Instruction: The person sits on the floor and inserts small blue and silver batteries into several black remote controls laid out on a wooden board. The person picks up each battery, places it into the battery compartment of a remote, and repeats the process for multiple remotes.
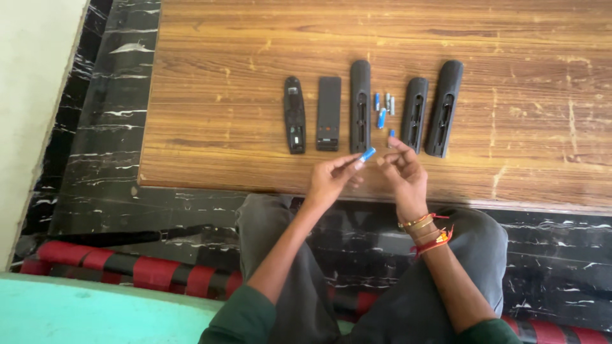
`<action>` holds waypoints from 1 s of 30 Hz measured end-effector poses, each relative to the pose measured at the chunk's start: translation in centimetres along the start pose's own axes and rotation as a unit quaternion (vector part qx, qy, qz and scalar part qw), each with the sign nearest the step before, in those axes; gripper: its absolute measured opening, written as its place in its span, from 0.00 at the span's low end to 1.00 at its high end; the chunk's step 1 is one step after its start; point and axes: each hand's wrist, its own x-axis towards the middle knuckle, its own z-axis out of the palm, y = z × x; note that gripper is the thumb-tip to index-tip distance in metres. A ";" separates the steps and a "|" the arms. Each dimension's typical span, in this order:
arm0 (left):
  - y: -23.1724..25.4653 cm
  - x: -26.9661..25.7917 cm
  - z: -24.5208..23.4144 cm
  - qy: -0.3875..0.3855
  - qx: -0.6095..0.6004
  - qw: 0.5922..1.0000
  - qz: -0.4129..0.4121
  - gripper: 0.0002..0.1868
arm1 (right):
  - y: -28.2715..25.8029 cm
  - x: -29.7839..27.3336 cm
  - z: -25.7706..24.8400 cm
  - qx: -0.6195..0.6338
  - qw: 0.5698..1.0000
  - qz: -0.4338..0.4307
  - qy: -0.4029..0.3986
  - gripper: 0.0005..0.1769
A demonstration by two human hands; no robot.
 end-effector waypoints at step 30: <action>1.2 -0.7 0.3 -0.033 0.021 0.999 0.019 0.22 | -0.9 -0.5 0.6 -0.102 0.993 -0.040 -0.045 0.11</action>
